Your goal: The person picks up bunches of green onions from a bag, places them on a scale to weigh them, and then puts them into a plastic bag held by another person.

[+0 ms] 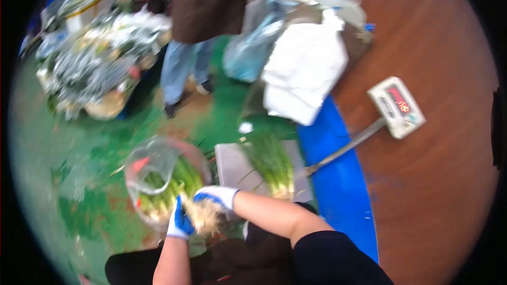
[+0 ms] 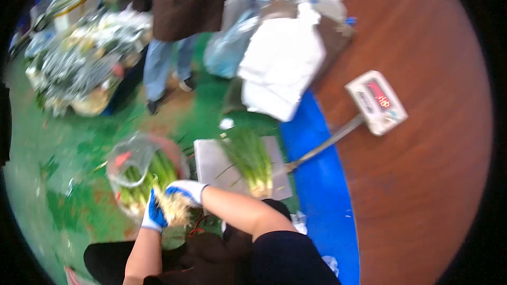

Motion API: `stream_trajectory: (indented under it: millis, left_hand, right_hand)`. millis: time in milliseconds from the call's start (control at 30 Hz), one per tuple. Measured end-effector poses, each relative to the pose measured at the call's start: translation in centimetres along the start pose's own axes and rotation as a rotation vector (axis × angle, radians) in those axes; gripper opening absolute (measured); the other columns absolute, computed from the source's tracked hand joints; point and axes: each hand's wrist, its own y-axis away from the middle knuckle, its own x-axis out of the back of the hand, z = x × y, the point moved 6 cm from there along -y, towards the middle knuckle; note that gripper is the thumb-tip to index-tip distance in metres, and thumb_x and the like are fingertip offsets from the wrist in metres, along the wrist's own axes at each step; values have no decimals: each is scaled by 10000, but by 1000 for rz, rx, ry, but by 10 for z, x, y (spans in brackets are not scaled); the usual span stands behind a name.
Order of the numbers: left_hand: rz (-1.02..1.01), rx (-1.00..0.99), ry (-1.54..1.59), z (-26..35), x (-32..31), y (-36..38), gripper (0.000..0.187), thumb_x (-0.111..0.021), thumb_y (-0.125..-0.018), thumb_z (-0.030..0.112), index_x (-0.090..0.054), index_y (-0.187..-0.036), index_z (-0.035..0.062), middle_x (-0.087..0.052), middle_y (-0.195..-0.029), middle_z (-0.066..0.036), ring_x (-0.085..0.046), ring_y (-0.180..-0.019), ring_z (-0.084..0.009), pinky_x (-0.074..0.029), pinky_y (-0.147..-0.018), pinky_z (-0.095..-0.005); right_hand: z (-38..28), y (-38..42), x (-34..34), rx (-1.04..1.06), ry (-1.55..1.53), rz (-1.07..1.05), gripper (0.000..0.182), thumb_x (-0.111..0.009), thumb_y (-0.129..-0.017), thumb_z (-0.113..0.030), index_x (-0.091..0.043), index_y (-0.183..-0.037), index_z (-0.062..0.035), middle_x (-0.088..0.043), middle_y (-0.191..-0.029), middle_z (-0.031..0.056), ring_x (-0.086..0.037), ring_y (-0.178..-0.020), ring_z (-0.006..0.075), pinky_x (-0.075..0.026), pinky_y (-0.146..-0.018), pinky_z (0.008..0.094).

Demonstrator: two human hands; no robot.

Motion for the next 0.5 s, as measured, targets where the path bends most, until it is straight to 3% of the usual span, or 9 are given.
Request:
stream_trajectory:
  millis: [33,133,233,300,333,367,433,467,500]
  left_hand:
    - [48,-125,-102,-5,7,-1,785,-442,-839,646,-415,-1321,27,-468,-1314,-192,-469,-1182,-370,-352,-1013,-536]
    - [-46,-237,-68,-36,-18,9,675,-449,-867,602,-492,-1263,58,-501,-1296,-167,-494,-1153,-357,-384,-986,-523]
    - [-153,-242,-165,-61,-43,14,741,-480,-834,631,-436,-1313,67,-459,-1328,-186,-440,-1201,-384,-328,-1027,-542]
    - [-231,-197,-253,-87,-89,29,796,-498,-825,625,-352,-1367,61,-428,-1351,-184,-421,-1223,-377,-310,-1042,-545]
    - [-243,-209,-327,-100,-117,40,790,-500,-834,608,-344,-1366,46,-439,-1339,-181,-423,-1225,-366,-305,-1047,-546]
    - [-243,-178,-335,-109,-130,45,729,-507,-857,558,-355,-1357,51,-456,-1321,-168,-435,-1218,-340,-330,-1038,-529]
    - [-195,-195,-252,-104,-97,34,394,-555,-907,287,-470,-1222,65,-548,-1176,-113,-514,-1118,-262,-410,-992,-453]
    - [-231,-253,-322,-113,-133,56,351,-590,-880,186,-485,-1196,74,-570,-1125,-89,-544,-1065,-242,-439,-962,-427]
    - [-203,-339,-444,-109,-136,58,248,-568,-900,217,-538,-1098,71,-612,-1036,-53,-584,-977,-217,-484,-880,-385]
  right_hand:
    - [-4,14,6,-65,293,307,154,-597,-830,-215,-669,-829,-78,-659,-817,35,-584,-718,153,-470,-663,315]
    - [-29,47,-31,202,865,147,196,-643,-761,-240,-695,-830,-65,-639,-720,43,-561,-670,144,-455,-634,319]
    - [-33,82,-40,222,671,172,216,-652,-735,-232,-691,-805,-31,-641,-705,70,-570,-662,147,-458,-637,318]
    - [-38,107,-46,327,676,33,246,-654,-755,-236,-678,-853,-12,-646,-739,51,-576,-698,137,-464,-672,283]
    - [-59,170,-97,334,690,40,262,-651,-771,-211,-660,-930,-3,-650,-800,55,-578,-731,129,-465,-689,260]
    - [-56,185,-102,324,569,0,290,-652,-776,-177,-634,-996,11,-649,-844,57,-579,-757,117,-470,-685,250]
    - [-61,211,-103,278,758,66,341,-656,-759,-135,-601,-1058,19,-643,-865,55,-578,-766,107,-482,-677,254]
    - [-61,217,-110,320,661,15,364,-648,-750,-115,-591,-1085,15,-640,-888,57,-583,-764,114,-488,-687,257]
    - [-65,230,-119,321,634,62,405,-644,-735,-88,-572,-1120,14,-637,-913,59,-590,-773,117,-492,-696,259]
